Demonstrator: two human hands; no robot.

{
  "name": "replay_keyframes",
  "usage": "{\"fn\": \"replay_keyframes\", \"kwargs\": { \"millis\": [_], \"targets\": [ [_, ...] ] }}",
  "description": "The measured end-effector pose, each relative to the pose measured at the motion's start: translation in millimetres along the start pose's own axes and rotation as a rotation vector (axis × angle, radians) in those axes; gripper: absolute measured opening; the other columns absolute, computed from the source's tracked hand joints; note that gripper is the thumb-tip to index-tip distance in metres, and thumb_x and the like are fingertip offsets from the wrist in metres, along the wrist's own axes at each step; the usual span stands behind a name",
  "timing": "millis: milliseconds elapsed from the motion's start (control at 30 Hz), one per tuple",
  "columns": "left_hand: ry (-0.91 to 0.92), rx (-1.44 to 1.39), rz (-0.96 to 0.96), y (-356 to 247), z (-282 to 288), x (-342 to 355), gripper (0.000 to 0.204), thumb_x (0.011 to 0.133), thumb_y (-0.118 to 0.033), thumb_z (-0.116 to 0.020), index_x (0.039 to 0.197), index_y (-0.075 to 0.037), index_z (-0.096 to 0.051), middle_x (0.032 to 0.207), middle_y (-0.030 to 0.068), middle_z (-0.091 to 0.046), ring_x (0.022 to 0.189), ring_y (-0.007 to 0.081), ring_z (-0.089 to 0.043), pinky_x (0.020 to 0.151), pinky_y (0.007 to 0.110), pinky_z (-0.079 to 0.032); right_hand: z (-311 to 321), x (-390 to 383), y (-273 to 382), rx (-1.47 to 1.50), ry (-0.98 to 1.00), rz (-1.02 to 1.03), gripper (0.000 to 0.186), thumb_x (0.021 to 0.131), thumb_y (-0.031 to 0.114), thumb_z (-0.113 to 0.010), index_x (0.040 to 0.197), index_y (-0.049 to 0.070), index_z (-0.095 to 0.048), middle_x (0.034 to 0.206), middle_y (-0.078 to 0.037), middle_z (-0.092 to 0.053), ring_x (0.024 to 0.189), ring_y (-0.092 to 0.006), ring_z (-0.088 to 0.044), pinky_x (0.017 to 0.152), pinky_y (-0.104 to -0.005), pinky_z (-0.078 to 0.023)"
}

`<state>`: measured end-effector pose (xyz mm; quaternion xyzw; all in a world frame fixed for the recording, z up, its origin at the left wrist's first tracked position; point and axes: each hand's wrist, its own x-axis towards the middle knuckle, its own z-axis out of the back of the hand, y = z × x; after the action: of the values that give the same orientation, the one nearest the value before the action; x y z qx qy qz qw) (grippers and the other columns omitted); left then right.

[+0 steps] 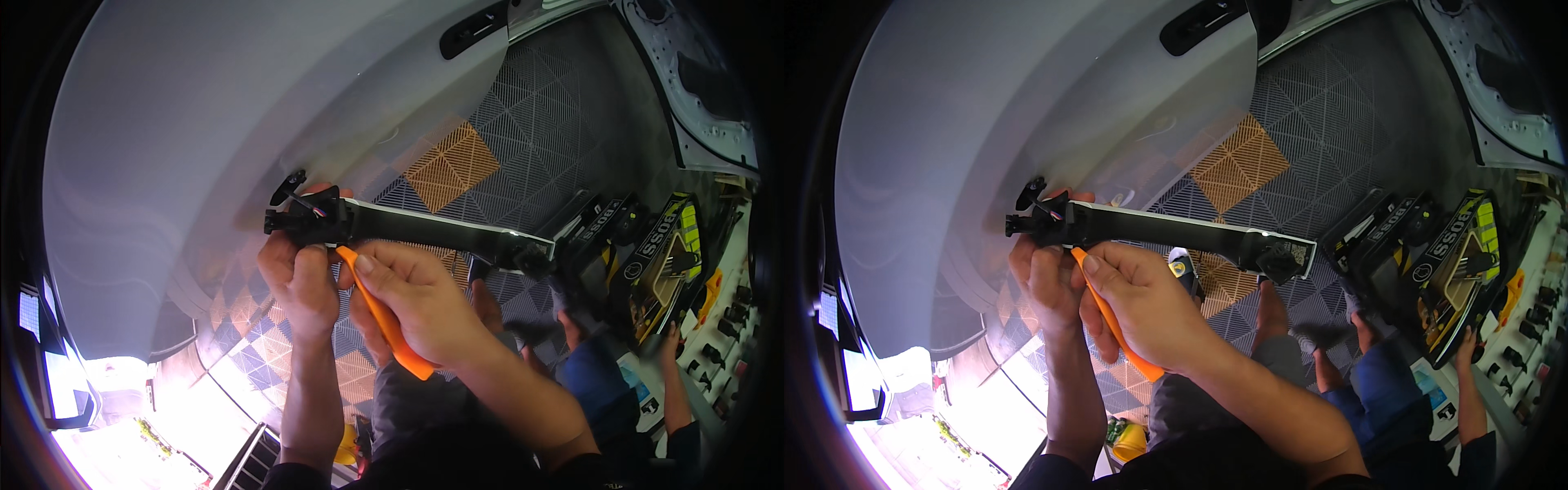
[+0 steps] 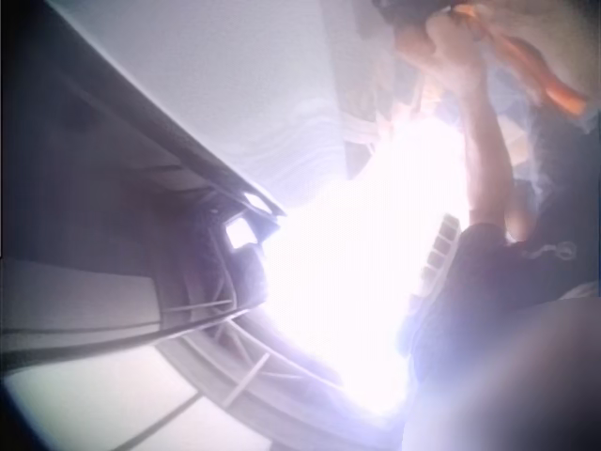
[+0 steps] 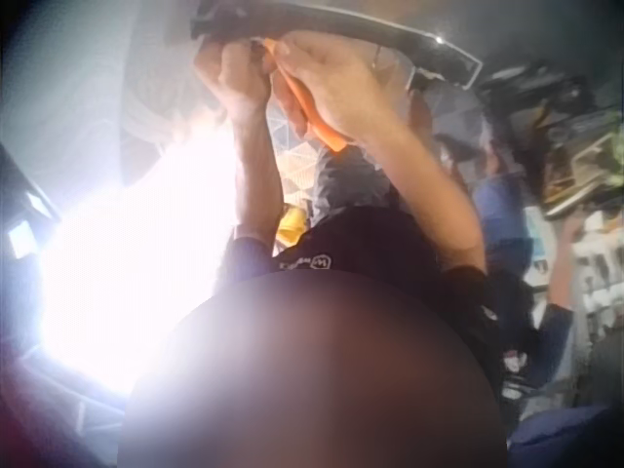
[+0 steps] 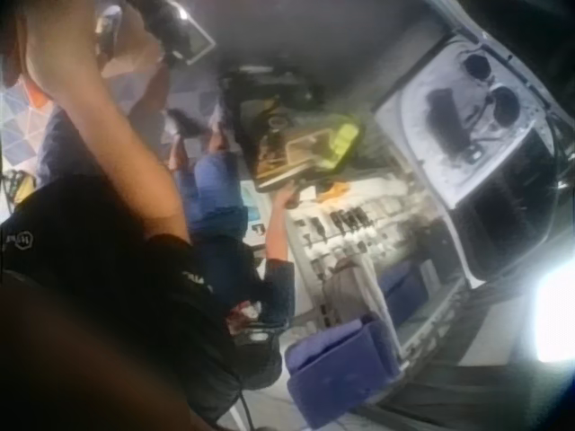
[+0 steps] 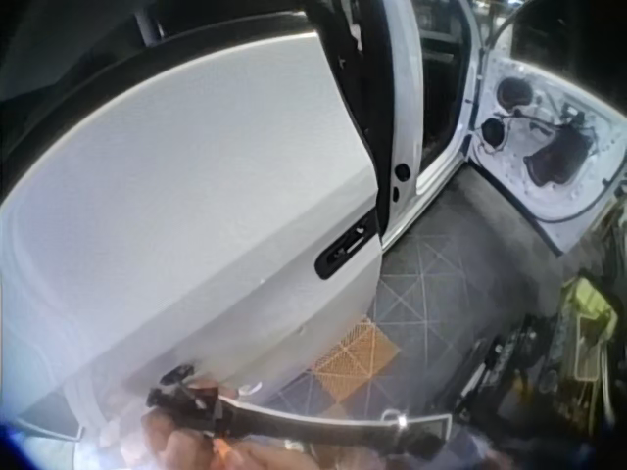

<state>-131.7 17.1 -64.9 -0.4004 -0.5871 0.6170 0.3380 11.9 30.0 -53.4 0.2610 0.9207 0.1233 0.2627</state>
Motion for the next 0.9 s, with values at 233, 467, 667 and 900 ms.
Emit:
{"fn": "replay_keyframes", "kwargs": {
  "millis": [233,467,667,900],
  "targets": [
    [-0.03,-0.024,0.014,-7,-4,-1,0.056,0.073,-0.003,-0.043,0.124,0.016,-0.058,0.113,0.0285,-0.069,0.101,0.0276,-0.069,0.093,0.035,-0.054,-10,6,-7,0.018,0.005,0.063,0.03,0.111,0.026,-0.045,0.107,-0.001,-0.059,0.064,-0.007,-0.058,0.043,-0.0112,-0.052,0.04,-0.0242,-0.046],
    [0.011,-0.001,0.027,-8,2,-1,0.058,0.072,-0.003,-0.044,0.125,0.017,-0.057,0.116,0.0309,-0.068,0.109,0.0311,-0.069,0.098,0.038,-0.053,-15,5,-2,0.094,-0.027,0.014,0.028,0.111,0.021,-0.043,0.102,-0.002,-0.056,0.062,-0.007,-0.057,0.038,-0.0121,-0.049,0.035,-0.0257,-0.041],
    [0.031,-0.005,0.046,-6,7,1,0.06,0.072,0.0,-0.044,0.128,0.017,-0.054,0.119,0.0305,-0.067,0.111,0.0313,-0.068,0.102,0.039,-0.051,-20,7,1,0.108,-0.091,-0.041,0.029,0.111,0.024,-0.045,0.099,0.0,-0.056,0.063,-0.005,-0.055,0.038,-0.0108,-0.046,0.036,-0.0259,-0.038],
    [0.08,-0.029,0.032,-5,12,4,0.06,0.073,0.002,-0.041,0.13,0.018,-0.053,0.12,0.0311,-0.066,0.115,0.0332,-0.066,0.104,0.04,-0.051,-26,4,-4,0.208,-0.131,-0.067,0.028,0.109,0.028,-0.052,0.103,0.003,-0.06,0.066,-0.003,-0.053,0.043,-0.0078,-0.042,0.041,-0.024,-0.036]
  ]
}}
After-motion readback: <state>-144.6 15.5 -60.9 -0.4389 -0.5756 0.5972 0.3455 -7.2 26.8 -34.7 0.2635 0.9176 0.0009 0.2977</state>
